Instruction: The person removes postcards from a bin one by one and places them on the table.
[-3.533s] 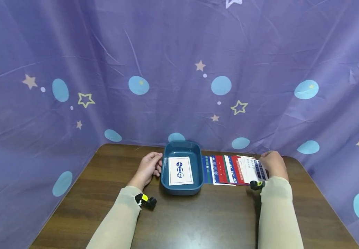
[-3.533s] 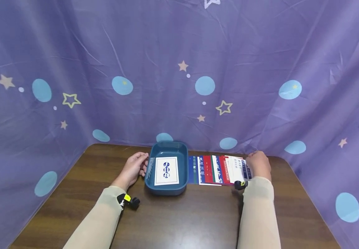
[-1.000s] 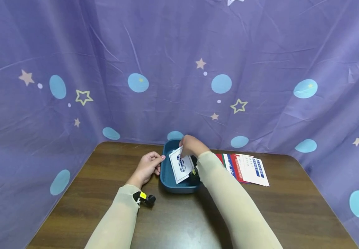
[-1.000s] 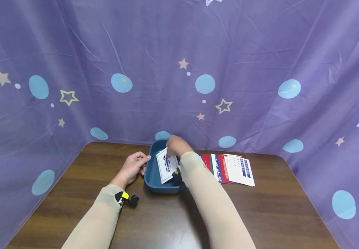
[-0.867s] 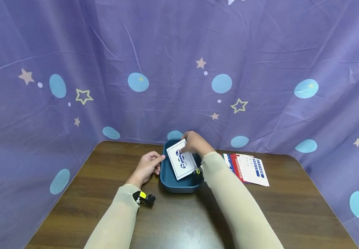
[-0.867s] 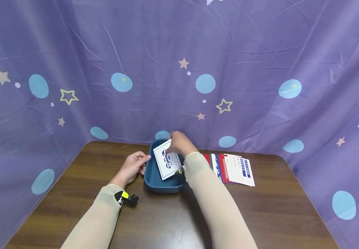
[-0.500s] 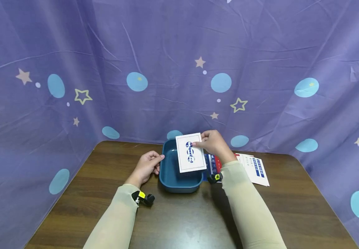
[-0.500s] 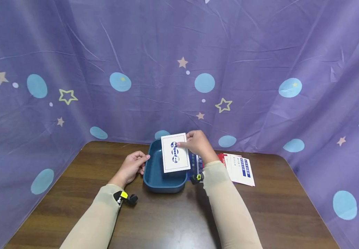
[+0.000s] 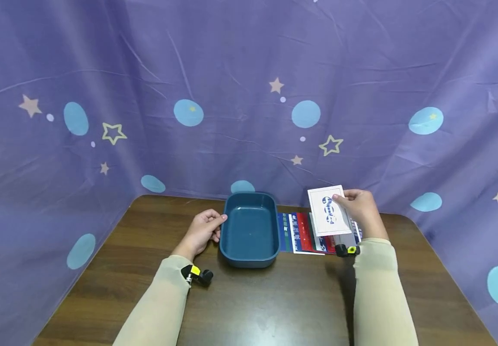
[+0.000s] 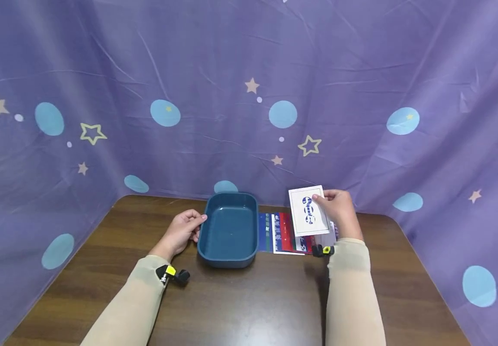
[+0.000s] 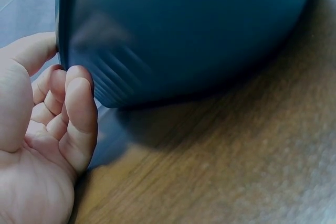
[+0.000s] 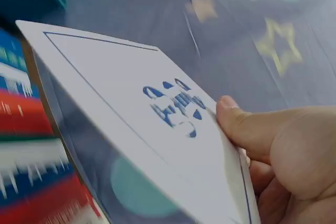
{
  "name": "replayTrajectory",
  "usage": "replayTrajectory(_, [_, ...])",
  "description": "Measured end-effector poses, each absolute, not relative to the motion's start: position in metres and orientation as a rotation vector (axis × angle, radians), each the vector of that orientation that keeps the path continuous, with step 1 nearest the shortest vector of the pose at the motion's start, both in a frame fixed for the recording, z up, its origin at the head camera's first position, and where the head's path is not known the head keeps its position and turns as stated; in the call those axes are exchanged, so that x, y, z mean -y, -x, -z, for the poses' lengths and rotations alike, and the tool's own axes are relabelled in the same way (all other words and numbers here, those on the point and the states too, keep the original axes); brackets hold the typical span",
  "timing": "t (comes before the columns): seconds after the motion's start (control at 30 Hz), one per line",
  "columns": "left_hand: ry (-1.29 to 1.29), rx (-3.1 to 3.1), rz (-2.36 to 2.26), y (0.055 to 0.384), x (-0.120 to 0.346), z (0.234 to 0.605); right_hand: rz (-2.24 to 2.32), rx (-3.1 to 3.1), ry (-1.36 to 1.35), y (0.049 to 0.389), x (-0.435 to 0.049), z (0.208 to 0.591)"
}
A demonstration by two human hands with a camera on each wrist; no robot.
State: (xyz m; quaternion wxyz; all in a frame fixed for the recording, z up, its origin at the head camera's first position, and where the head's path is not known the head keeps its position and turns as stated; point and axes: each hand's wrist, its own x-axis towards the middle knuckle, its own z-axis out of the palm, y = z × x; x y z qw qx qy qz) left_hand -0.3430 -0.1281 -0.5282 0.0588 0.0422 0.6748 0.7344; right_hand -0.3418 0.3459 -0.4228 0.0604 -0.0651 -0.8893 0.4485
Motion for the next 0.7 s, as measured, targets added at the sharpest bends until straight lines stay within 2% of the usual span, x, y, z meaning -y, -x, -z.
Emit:
replayTrajectory(0.2, [-0.133, -2.064, -2.228, 0.345, 0.130, 0.529, -1.452, 2.692, 0.413, 0.328, -0.386, 0.429])
replayTrajectory(0.43, [-0.138, -2.081, -2.199, 0.346, 0.132, 0.527, -1.293, 2.752, 0.559, 0.316, -0.421, 0.449])
replayTrajectory(0.7, [-0.120, -2.059, -2.203, 0.344, 0.129, 0.529, -1.324, 2.785, 0.678, 0.325, -0.429, 0.485])
